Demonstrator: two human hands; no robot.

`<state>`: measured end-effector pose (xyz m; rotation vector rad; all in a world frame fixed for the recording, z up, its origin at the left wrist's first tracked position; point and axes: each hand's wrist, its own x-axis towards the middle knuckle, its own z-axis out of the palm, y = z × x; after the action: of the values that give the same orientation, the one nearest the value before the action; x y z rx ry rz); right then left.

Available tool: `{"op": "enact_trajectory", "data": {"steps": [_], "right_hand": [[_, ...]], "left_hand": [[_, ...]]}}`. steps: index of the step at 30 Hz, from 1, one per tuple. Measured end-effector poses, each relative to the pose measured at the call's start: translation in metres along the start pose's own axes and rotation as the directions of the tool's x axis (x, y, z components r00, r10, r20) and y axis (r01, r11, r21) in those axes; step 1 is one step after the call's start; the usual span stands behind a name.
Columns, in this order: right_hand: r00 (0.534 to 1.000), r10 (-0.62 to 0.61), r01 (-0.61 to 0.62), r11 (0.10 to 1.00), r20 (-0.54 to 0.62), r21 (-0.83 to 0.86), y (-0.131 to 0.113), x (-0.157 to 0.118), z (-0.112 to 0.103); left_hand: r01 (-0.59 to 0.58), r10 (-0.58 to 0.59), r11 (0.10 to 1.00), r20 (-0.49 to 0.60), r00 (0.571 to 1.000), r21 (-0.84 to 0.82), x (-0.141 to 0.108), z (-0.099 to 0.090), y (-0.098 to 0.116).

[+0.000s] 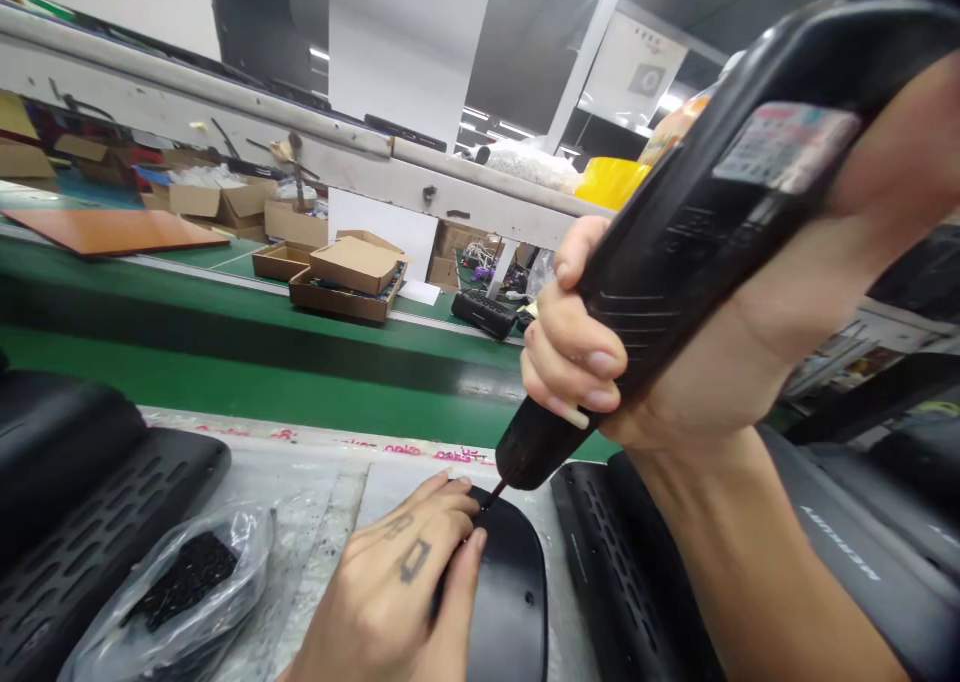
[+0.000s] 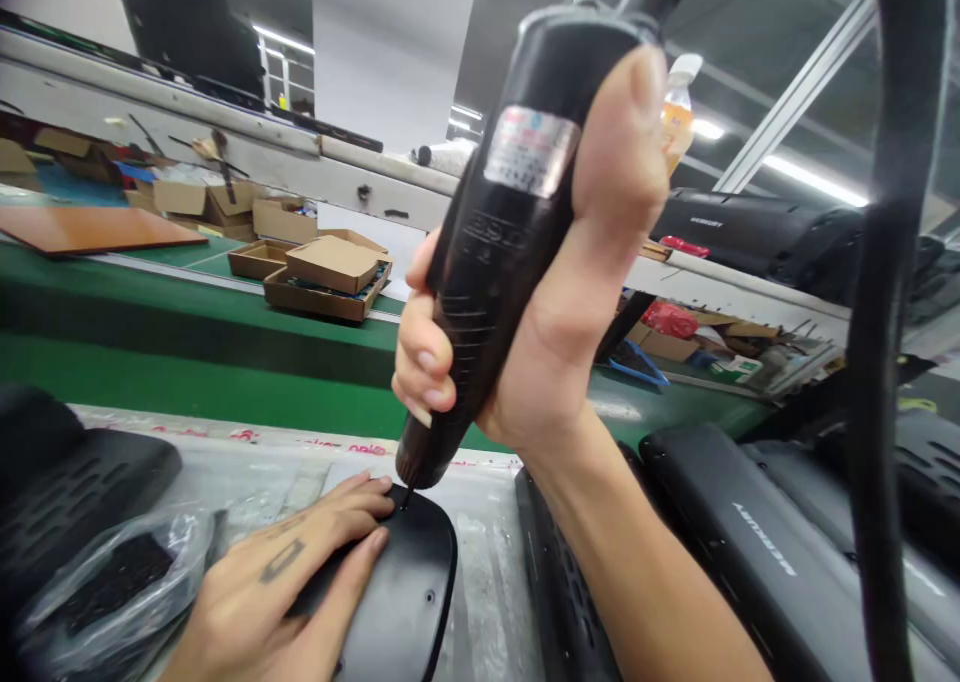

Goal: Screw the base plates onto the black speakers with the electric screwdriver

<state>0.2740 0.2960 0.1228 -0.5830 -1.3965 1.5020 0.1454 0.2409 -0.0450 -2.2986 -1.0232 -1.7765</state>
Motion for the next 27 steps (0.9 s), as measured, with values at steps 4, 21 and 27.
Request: {"op": "enact_trajectory", "data": {"steps": [4,21,27], "right_hand": [[0.971,0.164,-0.168,0.986,-0.173,-0.009,-0.011,0.007,0.017],[0.993,-0.084,0.081,0.996,0.087,0.036,0.000,0.007,-0.016],[0.963,-0.081,0.066,0.996,0.258,0.067,0.014,0.007,-0.030]], "left_hand": [[-0.008,0.007,0.999,0.022,1.000,0.033,0.000,-0.001,0.000],[0.325,-0.329,0.938,0.012,0.944,0.121,-0.019,-0.060,-0.023],[0.375,-0.724,0.565,0.223,0.653,0.735,-0.095,-0.110,-0.080]]}}
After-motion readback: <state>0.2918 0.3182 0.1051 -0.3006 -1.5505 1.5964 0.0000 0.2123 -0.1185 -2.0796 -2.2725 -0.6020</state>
